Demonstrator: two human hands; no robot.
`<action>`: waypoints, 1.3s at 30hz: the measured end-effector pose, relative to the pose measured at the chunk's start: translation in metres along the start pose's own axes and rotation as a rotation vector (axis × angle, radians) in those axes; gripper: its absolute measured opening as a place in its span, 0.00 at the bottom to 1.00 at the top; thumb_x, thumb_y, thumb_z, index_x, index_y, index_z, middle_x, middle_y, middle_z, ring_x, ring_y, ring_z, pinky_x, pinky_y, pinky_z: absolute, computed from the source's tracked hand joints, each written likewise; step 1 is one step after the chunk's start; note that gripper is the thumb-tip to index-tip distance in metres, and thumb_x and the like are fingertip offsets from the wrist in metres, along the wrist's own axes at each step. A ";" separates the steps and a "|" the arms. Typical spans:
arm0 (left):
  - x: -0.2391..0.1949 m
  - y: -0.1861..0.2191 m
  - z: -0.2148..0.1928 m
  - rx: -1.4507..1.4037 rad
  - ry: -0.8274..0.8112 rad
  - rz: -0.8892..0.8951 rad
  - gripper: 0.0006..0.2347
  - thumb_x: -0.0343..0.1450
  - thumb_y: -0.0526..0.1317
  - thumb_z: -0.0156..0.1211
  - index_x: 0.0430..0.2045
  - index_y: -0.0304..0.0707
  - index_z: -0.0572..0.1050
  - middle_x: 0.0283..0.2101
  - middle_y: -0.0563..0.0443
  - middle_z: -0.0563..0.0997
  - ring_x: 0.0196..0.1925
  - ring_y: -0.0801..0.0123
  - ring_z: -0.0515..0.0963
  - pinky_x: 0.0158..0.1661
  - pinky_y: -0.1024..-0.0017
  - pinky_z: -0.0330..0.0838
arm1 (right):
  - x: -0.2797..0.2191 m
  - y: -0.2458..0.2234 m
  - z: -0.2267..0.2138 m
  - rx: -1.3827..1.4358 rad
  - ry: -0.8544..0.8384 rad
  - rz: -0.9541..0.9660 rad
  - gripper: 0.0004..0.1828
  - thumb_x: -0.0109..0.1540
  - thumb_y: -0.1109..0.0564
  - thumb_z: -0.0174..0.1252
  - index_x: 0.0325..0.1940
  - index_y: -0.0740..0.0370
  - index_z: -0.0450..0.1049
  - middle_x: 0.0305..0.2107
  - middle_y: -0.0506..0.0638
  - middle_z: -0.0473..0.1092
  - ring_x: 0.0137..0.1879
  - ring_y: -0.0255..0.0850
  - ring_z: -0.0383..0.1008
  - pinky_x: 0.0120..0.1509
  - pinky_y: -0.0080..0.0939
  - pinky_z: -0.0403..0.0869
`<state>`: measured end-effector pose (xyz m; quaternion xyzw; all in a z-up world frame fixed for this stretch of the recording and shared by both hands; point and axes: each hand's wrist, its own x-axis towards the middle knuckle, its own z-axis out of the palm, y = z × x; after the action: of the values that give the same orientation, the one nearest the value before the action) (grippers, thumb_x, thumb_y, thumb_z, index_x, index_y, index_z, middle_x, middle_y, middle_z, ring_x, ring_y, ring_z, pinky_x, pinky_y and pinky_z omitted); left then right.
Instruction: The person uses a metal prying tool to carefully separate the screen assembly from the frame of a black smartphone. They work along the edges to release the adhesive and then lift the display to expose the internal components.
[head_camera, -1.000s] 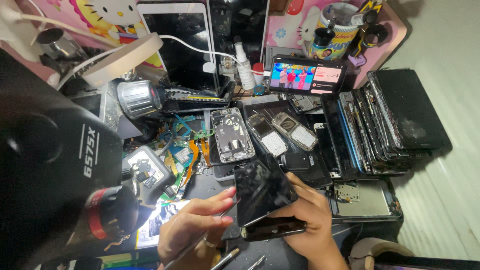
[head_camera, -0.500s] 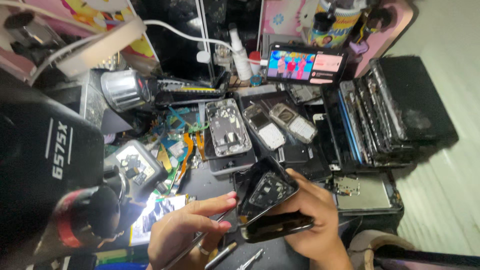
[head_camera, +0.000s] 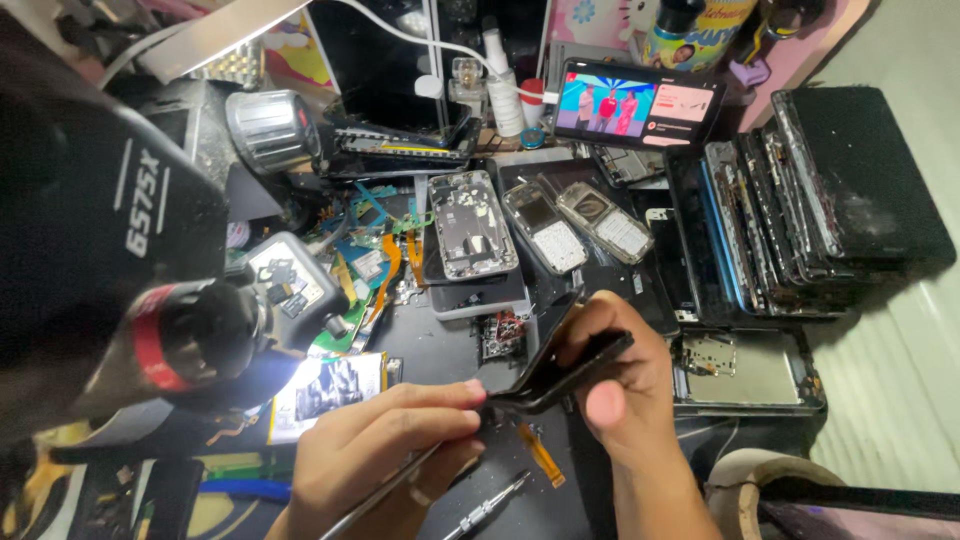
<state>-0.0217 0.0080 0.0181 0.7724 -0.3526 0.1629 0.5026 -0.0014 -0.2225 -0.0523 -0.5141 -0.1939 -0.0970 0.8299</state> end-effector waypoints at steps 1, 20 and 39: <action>-0.004 0.001 0.001 -0.004 0.012 -0.017 0.08 0.65 0.29 0.72 0.33 0.30 0.78 0.42 0.39 0.86 0.42 0.61 0.90 0.40 0.74 0.83 | 0.000 0.003 0.001 -0.012 0.009 0.018 0.31 0.60 0.35 0.70 0.38 0.65 0.67 0.33 0.50 0.68 0.39 0.35 0.68 0.43 0.33 0.67; -0.027 -0.015 0.011 -0.001 0.053 0.041 0.07 0.64 0.24 0.66 0.25 0.29 0.72 0.32 0.39 0.82 0.44 0.50 0.90 0.51 0.58 0.85 | 0.004 0.003 -0.006 -0.433 -0.044 0.090 0.34 0.58 0.28 0.63 0.26 0.63 0.68 0.21 0.44 0.66 0.29 0.32 0.64 0.34 0.33 0.60; -0.042 -0.025 0.027 0.064 0.120 0.044 0.07 0.63 0.25 0.66 0.24 0.28 0.72 0.31 0.39 0.80 0.42 0.51 0.90 0.45 0.65 0.87 | 0.005 0.000 0.000 -0.537 -0.076 0.085 0.38 0.58 0.23 0.60 0.23 0.61 0.68 0.19 0.45 0.68 0.26 0.32 0.65 0.31 0.33 0.61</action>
<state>-0.0365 0.0060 -0.0362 0.7691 -0.3330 0.2312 0.4941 0.0036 -0.2226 -0.0500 -0.7265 -0.1708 -0.0906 0.6594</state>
